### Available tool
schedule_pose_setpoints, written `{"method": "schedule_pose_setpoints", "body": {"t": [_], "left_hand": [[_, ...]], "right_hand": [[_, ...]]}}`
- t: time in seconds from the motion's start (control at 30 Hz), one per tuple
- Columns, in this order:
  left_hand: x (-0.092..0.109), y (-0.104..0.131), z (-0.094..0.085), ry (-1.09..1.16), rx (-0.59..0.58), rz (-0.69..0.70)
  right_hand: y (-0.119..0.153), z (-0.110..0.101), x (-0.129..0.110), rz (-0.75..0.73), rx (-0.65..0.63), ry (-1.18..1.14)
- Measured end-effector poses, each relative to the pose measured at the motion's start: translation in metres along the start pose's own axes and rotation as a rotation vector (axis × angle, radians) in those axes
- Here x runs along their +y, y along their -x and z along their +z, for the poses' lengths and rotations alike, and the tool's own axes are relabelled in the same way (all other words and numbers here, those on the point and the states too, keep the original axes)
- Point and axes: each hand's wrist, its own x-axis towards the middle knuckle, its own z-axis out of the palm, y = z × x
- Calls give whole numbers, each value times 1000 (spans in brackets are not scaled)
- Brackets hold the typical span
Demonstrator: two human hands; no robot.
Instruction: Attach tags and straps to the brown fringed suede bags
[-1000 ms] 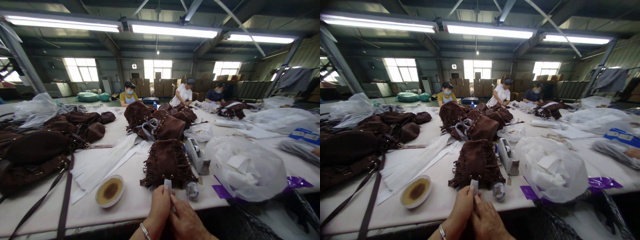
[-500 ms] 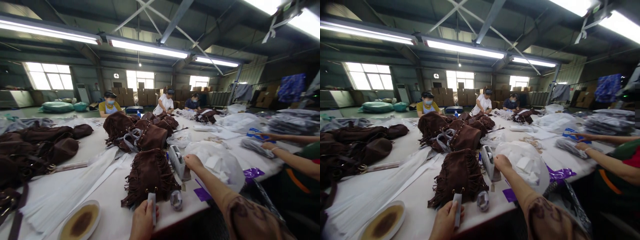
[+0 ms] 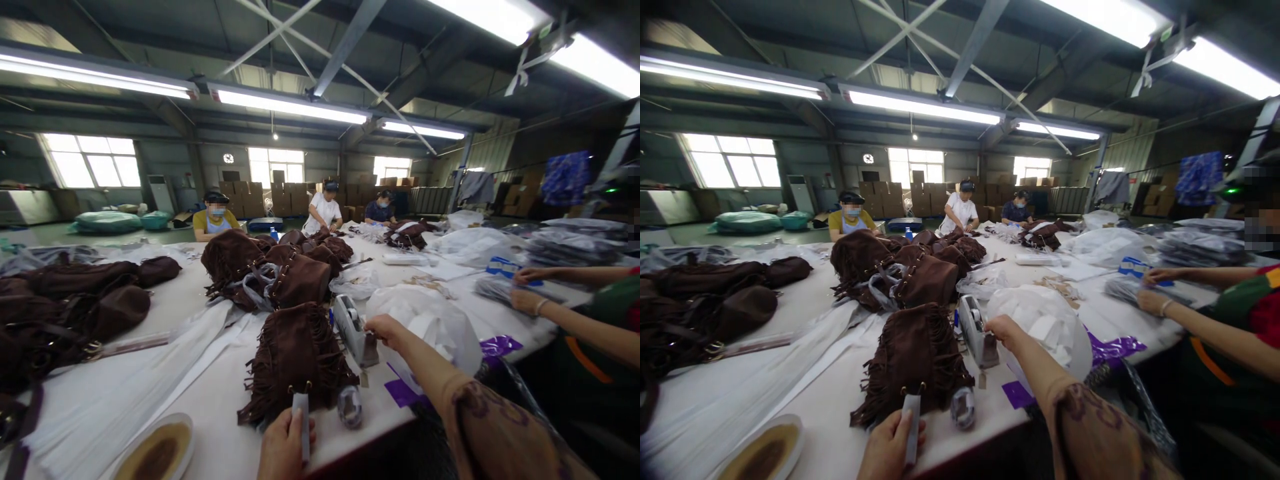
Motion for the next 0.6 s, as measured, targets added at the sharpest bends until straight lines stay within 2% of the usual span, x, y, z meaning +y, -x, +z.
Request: {"method": "schedule_pose_setpoints", "body": {"t": [0.13, 0.27, 0.43, 0.6], "left_hand": [[3, 2, 0, 27, 10, -18], [1, 5, 5, 41, 74, 11], [-4, 6, 9, 11, 108, 35], [-1, 6, 5, -65, 58, 79]], "right_hand": [[14, -11, 4, -94, 25, -120], [38, -12, 25, -208, 39, -214], [54, 9, 58, -141, 52, -270], [42, 19, 68, -143, 107, -181]]}}
